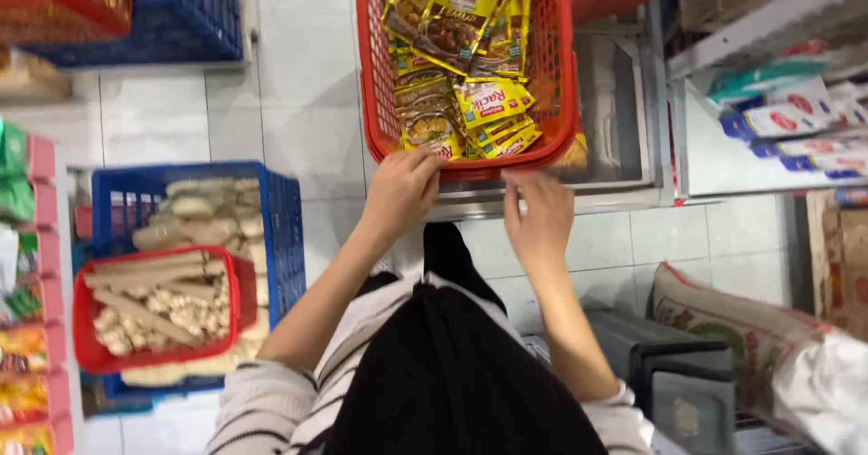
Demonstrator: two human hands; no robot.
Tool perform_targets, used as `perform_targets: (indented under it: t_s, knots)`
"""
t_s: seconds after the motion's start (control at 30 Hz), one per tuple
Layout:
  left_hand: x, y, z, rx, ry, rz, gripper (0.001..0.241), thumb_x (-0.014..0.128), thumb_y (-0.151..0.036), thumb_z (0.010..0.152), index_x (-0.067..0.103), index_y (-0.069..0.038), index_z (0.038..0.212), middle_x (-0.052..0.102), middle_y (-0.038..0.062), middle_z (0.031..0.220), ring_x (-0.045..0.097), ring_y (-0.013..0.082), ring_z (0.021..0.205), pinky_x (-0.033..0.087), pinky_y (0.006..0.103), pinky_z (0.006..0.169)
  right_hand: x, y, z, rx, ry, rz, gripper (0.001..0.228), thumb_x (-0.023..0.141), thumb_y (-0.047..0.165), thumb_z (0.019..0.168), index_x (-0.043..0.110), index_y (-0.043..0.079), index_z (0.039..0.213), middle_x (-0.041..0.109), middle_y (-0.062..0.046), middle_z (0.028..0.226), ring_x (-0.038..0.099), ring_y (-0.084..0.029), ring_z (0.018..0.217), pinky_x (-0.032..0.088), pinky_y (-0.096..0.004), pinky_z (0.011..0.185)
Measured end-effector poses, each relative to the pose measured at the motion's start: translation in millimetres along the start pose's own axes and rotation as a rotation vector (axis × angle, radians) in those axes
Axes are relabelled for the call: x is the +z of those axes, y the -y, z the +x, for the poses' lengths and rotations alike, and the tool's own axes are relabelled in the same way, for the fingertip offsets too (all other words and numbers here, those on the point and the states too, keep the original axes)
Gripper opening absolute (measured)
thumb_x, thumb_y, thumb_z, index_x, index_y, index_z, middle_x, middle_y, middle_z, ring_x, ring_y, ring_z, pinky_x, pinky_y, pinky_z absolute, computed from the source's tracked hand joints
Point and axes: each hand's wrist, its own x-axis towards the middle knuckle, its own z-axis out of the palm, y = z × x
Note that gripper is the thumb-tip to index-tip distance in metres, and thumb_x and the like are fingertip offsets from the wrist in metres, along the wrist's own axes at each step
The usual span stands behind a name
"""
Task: The person selects seasoning packets from a basket by hand and places them into shelf compartments and containers.
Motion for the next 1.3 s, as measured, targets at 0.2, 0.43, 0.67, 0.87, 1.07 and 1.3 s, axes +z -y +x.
perform_targets:
  t_s: [0.2, 0.43, 0.67, 0.87, 1.07, 1.3]
  knots:
    - [82.9, 48.7, 57.7, -0.153, 0.151, 0.174, 0.025, 0.073, -0.018, 0.082, 0.072, -0.008, 0.104, 0.067, 0.012, 0.099, 0.066, 0.0335, 0.097, 0.051, 0.0476, 0.081, 49.1, -87.8, 120.7, -0.258, 0.376, -0.148, 0.036, 0.077, 0.018, 0.078, 0.074, 0.009, 0.113, 0.072, -0.011, 0.104, 0.066, -0.033, 0.098, 0.049, -0.047, 0.083]
    - [263.5, 132.1, 95.3, -0.26, 0.398, 0.675, 0.025, 0.065, -0.022, 0.085, 0.073, -0.016, 0.108, 0.069, 0.005, 0.105, 0.066, 0.0248, 0.102, 0.049, 0.0468, 0.077, 187.7, -161.9, 176.8, -0.317, 1.053, -0.554, 0.021, 0.067, 0.026, 0.091, 0.08, 0.017, 0.106, 0.076, -0.01, 0.117, 0.071, -0.029, 0.11, 0.056, -0.045, 0.09]
    - [267.3, 148.9, 92.3, -0.274, 0.51, 0.634, 0.019, 0.058, -0.019, 0.095, 0.076, -0.019, 0.099, 0.072, 0.002, 0.104, 0.068, 0.0235, 0.103, 0.05, 0.046, 0.083, 203.7, -167.9, 151.6, -0.389, 0.929, -0.563, 0.023, 0.062, 0.014, 0.09, 0.074, 0.011, 0.11, 0.075, -0.013, 0.111, 0.072, -0.032, 0.101, 0.056, -0.048, 0.082]
    - [142.6, 90.5, 113.4, -0.338, 0.088, 0.333, 0.03, 0.063, -0.012, 0.082, 0.07, -0.012, 0.111, 0.069, 0.009, 0.11, 0.066, 0.031, 0.102, 0.052, 0.049, 0.081, 147.0, -127.6, 189.4, -0.232, 0.8, -0.28, 0.031, 0.065, 0.012, 0.08, 0.072, 0.01, 0.11, 0.073, -0.018, 0.103, 0.071, -0.039, 0.095, 0.056, -0.05, 0.078]
    - [57.4, 5.5, 82.8, -0.307, -0.406, 0.046, 0.075, 0.075, -0.023, 0.082, 0.043, -0.002, 0.147, 0.047, 0.023, 0.146, 0.047, 0.0423, 0.134, 0.043, 0.0494, 0.11, 72.2, -74.4, 192.9, 0.112, 0.654, 0.356, 0.025, 0.066, 0.016, 0.102, 0.07, 0.009, 0.126, 0.077, -0.019, 0.101, 0.078, -0.03, 0.09, 0.058, -0.038, 0.08]
    - [33.9, -38.5, 12.0, -0.345, -0.694, 0.146, 0.082, 0.073, -0.016, 0.087, 0.034, -0.004, 0.158, 0.038, 0.023, 0.161, 0.04, 0.0414, 0.149, 0.038, 0.0449, 0.123, 48.5, -22.9, 146.7, 0.215, 0.95, 1.29, 0.043, 0.064, 0.004, 0.094, 0.058, -0.004, 0.135, 0.072, -0.009, 0.119, 0.068, -0.018, 0.107, 0.055, -0.033, 0.094]
